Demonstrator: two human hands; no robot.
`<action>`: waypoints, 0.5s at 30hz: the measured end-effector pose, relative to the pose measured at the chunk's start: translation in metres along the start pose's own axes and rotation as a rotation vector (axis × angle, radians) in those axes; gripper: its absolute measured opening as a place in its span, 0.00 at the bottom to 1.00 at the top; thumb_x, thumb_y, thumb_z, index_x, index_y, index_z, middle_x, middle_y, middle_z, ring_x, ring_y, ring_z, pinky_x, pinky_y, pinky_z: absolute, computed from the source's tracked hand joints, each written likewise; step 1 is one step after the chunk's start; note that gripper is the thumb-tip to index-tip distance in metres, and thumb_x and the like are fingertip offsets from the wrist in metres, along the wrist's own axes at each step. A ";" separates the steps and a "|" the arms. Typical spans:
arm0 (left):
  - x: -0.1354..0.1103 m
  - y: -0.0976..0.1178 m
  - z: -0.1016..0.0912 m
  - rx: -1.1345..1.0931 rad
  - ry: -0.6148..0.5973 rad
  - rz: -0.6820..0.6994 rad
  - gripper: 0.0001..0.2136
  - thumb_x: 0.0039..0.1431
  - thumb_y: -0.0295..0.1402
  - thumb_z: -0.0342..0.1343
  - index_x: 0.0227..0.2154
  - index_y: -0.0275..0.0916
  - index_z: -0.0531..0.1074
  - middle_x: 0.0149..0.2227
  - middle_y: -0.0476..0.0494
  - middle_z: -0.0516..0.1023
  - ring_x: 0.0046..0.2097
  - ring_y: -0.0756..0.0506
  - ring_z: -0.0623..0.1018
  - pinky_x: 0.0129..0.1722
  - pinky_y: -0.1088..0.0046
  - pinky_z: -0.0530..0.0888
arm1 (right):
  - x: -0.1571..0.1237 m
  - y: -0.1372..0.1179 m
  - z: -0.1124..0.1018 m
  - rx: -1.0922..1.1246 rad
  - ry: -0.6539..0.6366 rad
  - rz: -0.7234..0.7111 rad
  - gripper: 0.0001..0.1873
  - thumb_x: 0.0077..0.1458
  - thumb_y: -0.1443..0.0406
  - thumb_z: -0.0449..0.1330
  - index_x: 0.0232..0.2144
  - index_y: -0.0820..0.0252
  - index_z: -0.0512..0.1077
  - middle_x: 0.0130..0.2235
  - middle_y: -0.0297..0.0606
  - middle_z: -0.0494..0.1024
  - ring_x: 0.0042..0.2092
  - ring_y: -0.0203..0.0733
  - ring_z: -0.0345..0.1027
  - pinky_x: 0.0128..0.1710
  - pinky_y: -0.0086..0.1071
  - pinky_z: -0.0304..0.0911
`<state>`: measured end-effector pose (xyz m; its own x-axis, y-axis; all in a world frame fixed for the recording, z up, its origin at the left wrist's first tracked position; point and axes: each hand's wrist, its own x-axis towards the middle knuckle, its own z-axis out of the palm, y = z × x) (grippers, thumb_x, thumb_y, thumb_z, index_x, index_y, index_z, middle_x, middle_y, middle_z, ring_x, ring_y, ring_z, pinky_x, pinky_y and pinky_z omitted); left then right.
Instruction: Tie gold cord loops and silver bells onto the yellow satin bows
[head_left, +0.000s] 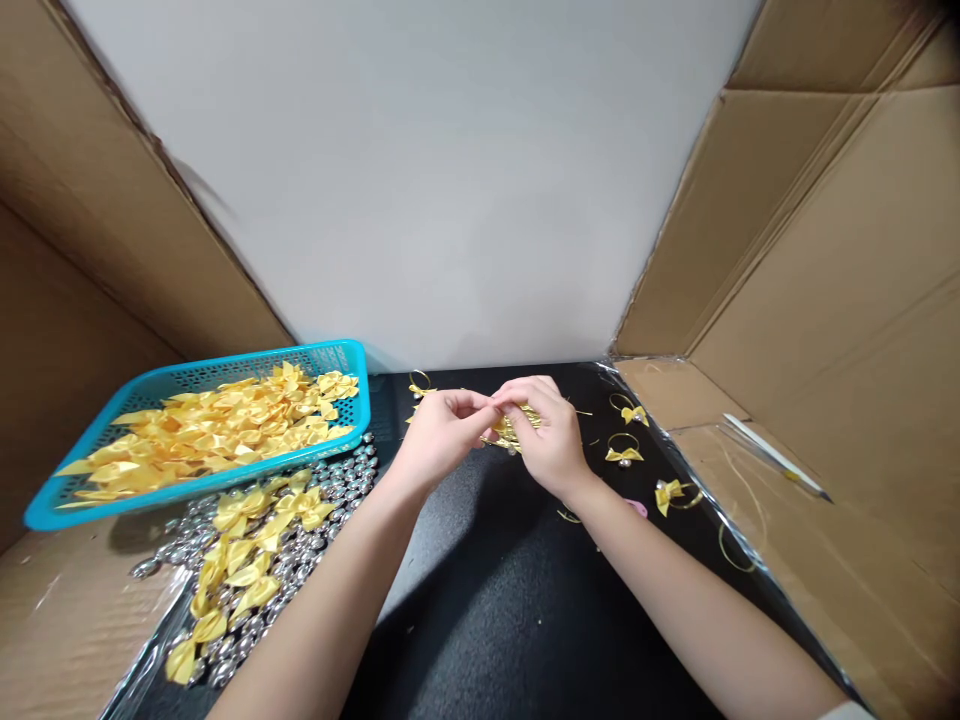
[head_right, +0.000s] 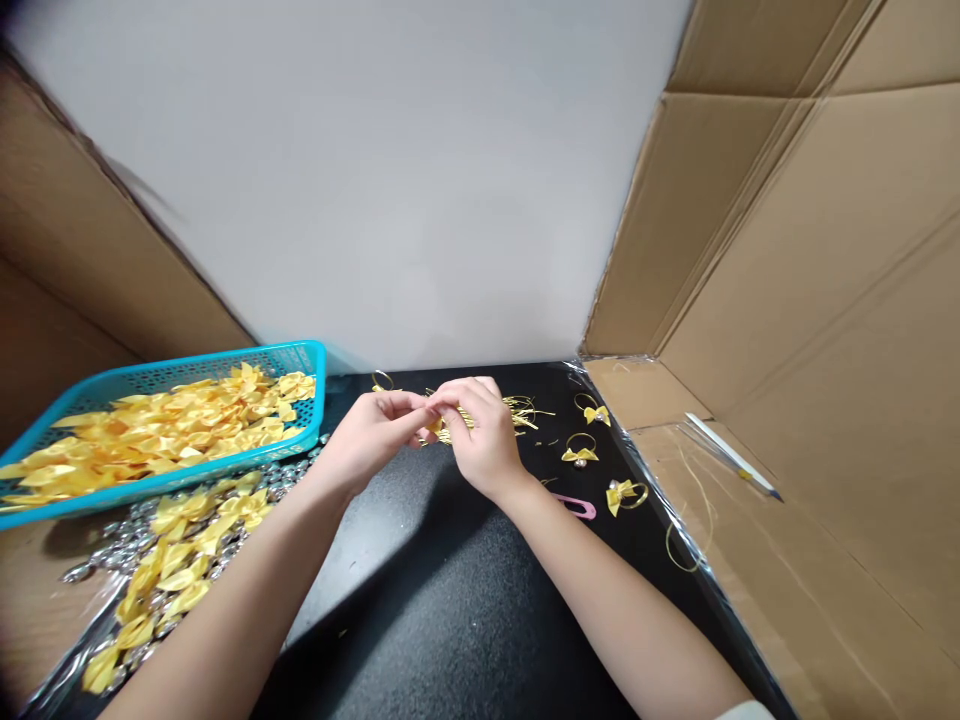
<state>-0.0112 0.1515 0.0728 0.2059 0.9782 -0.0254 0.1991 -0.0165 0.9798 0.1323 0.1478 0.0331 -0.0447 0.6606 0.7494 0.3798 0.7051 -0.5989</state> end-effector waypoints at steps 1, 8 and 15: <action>0.000 0.000 0.000 0.006 -0.003 0.005 0.06 0.47 0.33 0.59 0.20 0.36 0.76 0.20 0.49 0.74 0.24 0.51 0.71 0.27 0.76 0.67 | -0.001 -0.001 0.001 -0.013 0.006 -0.007 0.09 0.61 0.71 0.55 0.31 0.55 0.73 0.34 0.36 0.78 0.40 0.41 0.69 0.42 0.38 0.65; 0.003 -0.007 0.005 -0.009 -0.014 0.012 0.06 0.44 0.30 0.56 0.17 0.36 0.74 0.19 0.51 0.73 0.24 0.52 0.69 0.26 0.77 0.66 | -0.006 0.001 0.004 -0.153 0.009 -0.106 0.12 0.60 0.73 0.52 0.31 0.55 0.73 0.32 0.37 0.78 0.36 0.43 0.66 0.37 0.38 0.63; 0.008 -0.018 0.012 -0.067 0.011 -0.006 0.05 0.42 0.31 0.56 0.17 0.36 0.72 0.19 0.51 0.72 0.24 0.52 0.70 0.26 0.77 0.66 | -0.012 0.005 0.012 -0.068 0.049 0.021 0.11 0.59 0.73 0.53 0.29 0.56 0.72 0.32 0.38 0.77 0.37 0.43 0.66 0.38 0.38 0.64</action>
<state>-0.0011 0.1574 0.0529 0.1940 0.9806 -0.0289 0.1351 0.0025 0.9908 0.1239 0.1467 0.0175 0.0084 0.6607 0.7506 0.4419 0.6709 -0.5955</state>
